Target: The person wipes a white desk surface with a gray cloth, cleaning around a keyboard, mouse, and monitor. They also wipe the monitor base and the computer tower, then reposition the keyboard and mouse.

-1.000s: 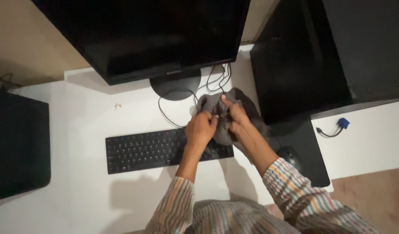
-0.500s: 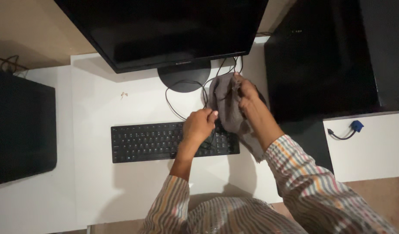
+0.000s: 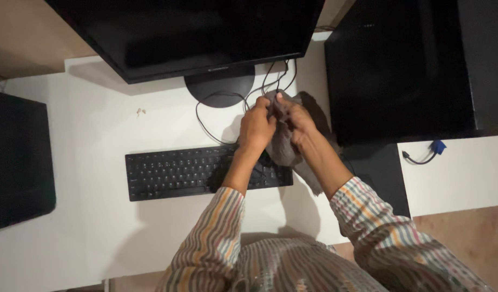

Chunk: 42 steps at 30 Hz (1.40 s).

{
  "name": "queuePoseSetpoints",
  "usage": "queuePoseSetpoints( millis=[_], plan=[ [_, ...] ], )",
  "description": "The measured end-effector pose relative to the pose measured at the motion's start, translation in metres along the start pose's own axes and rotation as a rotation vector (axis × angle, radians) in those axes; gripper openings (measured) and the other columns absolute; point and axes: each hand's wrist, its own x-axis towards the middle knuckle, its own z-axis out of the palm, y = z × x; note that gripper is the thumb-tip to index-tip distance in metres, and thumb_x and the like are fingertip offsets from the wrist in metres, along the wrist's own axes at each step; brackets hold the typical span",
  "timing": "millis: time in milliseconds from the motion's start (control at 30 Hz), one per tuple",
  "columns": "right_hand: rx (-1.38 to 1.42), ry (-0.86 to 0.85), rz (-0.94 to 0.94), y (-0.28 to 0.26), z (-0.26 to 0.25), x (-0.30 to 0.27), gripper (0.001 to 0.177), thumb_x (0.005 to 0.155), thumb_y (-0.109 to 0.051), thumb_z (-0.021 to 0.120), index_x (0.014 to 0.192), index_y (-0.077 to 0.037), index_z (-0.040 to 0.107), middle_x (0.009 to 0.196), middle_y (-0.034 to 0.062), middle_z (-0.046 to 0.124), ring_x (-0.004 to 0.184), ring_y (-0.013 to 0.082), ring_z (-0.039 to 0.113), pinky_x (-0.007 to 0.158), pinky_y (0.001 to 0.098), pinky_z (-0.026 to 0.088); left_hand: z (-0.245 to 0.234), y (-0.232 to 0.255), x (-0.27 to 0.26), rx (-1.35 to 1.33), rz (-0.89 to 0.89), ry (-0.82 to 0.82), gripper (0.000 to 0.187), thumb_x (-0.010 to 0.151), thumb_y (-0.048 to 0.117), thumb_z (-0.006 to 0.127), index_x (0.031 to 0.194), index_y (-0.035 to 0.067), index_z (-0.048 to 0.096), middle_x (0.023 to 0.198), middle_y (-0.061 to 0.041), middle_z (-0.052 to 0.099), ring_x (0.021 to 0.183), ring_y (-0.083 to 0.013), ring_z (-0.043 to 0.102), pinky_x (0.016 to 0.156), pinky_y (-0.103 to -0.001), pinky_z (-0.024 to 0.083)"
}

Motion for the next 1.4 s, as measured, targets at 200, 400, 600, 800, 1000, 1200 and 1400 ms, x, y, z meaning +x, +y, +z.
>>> queuePoseSetpoints(
  millis=[200,400,600,800,1000,1200,1400],
  plan=[
    [0.047,-0.048,0.031,-0.010,0.008,-0.006,0.032,0.090,-0.035,0.077,0.099,-0.005,0.072,0.091,0.0112,0.074,0.079,0.0248,0.069,0.067,0.0398,0.058,-0.001,0.006,-0.003,0.303,0.052,-0.095,0.014,0.094,0.009,0.059,0.102,0.001,0.067,0.094,-0.025,0.072,0.090,-0.0434,0.072,0.076,-0.051,0.057],
    [-0.004,0.096,0.103,-0.018,0.005,0.054,0.031,0.091,-0.036,0.072,0.100,-0.006,0.072,0.090,0.0121,0.075,0.078,0.0267,0.070,0.068,0.0425,0.059,-0.008,0.009,-0.008,0.488,0.112,-0.130,0.013,0.090,0.005,0.058,0.097,0.003,0.069,0.090,-0.023,0.074,0.088,-0.0413,0.073,0.075,-0.051,0.058],
    [-0.025,0.096,0.096,-0.047,-0.016,0.149,0.032,0.091,-0.037,0.073,0.103,-0.007,0.071,0.092,0.0117,0.074,0.078,0.0259,0.070,0.068,0.0417,0.058,-0.022,0.008,-0.019,0.370,0.177,-0.096,0.018,0.089,0.003,0.057,0.102,0.007,0.069,0.087,-0.022,0.074,0.083,-0.0419,0.073,0.072,-0.052,0.056],
    [-0.063,0.084,0.075,-0.077,-0.024,0.175,0.034,0.090,-0.038,0.074,0.105,-0.008,0.071,0.094,0.0112,0.074,0.078,0.0251,0.069,0.067,0.0408,0.058,-0.029,0.011,-0.024,0.352,0.108,-0.168,0.015,0.098,0.015,0.056,0.107,0.008,0.066,0.083,-0.021,0.073,0.082,-0.0415,0.072,0.072,-0.053,0.055],
    [-0.012,0.096,0.032,-0.053,-0.017,0.149,0.036,0.089,-0.039,0.075,0.108,-0.009,0.070,0.096,0.0108,0.073,0.078,0.0242,0.068,0.067,0.0399,0.057,-0.033,0.006,-0.019,0.361,0.025,-0.182,0.016,0.101,0.020,0.054,0.107,0.009,0.065,0.082,-0.023,0.072,0.082,-0.0439,0.070,0.074,-0.055,0.054],
    [0.050,0.077,-0.011,-0.006,-0.012,0.109,0.038,0.088,-0.040,0.075,0.111,-0.010,0.070,0.097,0.0103,0.072,0.078,0.0234,0.068,0.067,0.0390,0.057,-0.031,0.004,-0.017,0.239,0.028,-0.124,0.012,0.096,0.016,0.057,0.100,0.010,0.067,0.088,-0.020,0.074,0.084,-0.0428,0.071,0.077,-0.055,0.054],
    [-0.073,0.159,0.040,0.041,-0.013,0.072,0.043,0.090,-0.045,0.079,0.111,-0.009,0.068,0.097,0.0100,0.064,0.074,0.0226,0.058,0.063,0.0381,0.047,-0.032,0.007,-0.026,0.215,0.037,-0.137,0.010,0.093,0.015,0.061,0.098,0.011,0.067,0.084,-0.017,0.074,0.085,-0.0401,0.071,0.074,-0.053,0.055]
  ],
)
